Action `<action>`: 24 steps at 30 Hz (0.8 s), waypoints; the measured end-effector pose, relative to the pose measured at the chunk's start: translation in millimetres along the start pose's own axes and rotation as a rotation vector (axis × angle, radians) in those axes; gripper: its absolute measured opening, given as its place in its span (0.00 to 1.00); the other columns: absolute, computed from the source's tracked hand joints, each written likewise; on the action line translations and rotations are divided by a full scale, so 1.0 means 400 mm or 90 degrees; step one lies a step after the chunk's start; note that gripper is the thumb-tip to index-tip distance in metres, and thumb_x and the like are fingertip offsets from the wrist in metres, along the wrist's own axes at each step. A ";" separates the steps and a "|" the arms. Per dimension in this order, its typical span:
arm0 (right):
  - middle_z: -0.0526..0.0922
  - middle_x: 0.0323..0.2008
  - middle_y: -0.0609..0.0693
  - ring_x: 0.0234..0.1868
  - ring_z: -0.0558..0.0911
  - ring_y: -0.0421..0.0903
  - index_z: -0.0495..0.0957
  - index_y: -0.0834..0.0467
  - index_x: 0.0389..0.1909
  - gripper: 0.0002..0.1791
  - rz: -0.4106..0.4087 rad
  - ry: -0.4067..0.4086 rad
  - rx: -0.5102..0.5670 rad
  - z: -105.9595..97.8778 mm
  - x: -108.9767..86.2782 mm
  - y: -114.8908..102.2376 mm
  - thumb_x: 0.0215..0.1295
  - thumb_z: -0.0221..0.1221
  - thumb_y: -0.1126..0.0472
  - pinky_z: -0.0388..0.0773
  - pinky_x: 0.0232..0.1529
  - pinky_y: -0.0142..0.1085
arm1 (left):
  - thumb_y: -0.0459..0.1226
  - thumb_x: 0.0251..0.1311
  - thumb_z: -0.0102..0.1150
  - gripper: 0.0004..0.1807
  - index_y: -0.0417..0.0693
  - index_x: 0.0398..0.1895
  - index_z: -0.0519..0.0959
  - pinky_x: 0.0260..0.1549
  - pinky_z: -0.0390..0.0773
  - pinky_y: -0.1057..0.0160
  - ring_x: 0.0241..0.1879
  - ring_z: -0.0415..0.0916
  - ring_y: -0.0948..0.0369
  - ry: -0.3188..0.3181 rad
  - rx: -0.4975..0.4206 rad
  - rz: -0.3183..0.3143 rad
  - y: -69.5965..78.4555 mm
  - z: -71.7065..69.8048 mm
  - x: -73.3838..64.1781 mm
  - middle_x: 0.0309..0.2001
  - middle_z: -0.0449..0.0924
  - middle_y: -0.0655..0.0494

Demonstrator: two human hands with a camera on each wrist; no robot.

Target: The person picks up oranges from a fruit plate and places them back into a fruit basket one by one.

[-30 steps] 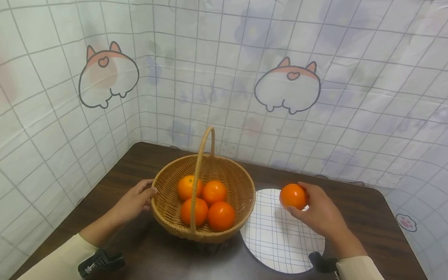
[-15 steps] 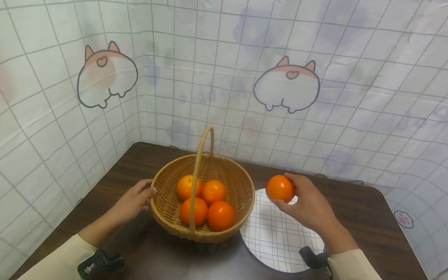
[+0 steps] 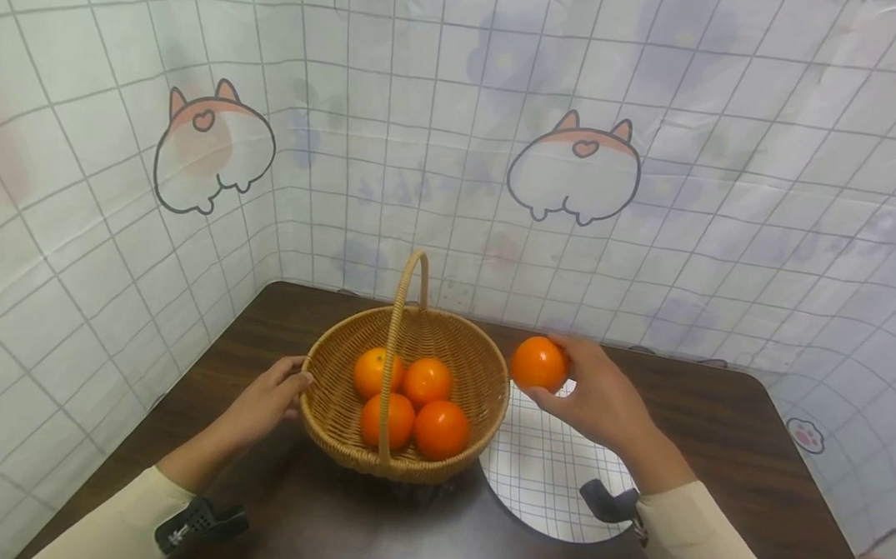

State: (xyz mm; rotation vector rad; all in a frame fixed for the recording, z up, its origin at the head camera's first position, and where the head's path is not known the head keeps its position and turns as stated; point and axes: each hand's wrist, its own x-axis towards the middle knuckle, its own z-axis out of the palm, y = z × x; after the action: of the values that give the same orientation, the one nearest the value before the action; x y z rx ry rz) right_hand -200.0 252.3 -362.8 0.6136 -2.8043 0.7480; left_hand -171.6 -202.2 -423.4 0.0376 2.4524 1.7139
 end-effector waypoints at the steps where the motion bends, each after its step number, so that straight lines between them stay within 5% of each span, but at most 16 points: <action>1: 0.76 0.62 0.59 0.55 0.78 0.58 0.70 0.60 0.70 0.43 0.000 0.002 0.000 0.000 0.002 -0.004 0.58 0.75 0.47 0.79 0.51 0.60 | 0.47 0.80 0.44 0.30 0.42 0.77 0.59 0.52 0.81 0.45 0.55 0.79 0.47 0.000 0.001 0.001 0.000 0.000 0.000 0.68 0.68 0.37; 24: 0.73 0.63 0.57 0.56 0.78 0.57 0.68 0.58 0.70 0.41 -0.019 -0.027 0.027 0.028 0.051 -0.068 0.59 0.75 0.50 0.79 0.54 0.57 | 0.47 0.80 0.44 0.30 0.41 0.77 0.59 0.51 0.82 0.45 0.56 0.79 0.47 -0.003 -0.005 0.004 -0.001 0.000 0.001 0.68 0.68 0.37</action>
State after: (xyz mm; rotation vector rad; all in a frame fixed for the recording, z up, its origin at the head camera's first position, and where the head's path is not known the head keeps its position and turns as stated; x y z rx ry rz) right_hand -207.1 218.4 -355.1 0.6855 -2.8179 0.8007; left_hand -172.1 -202.4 -424.0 0.0475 2.4445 1.7246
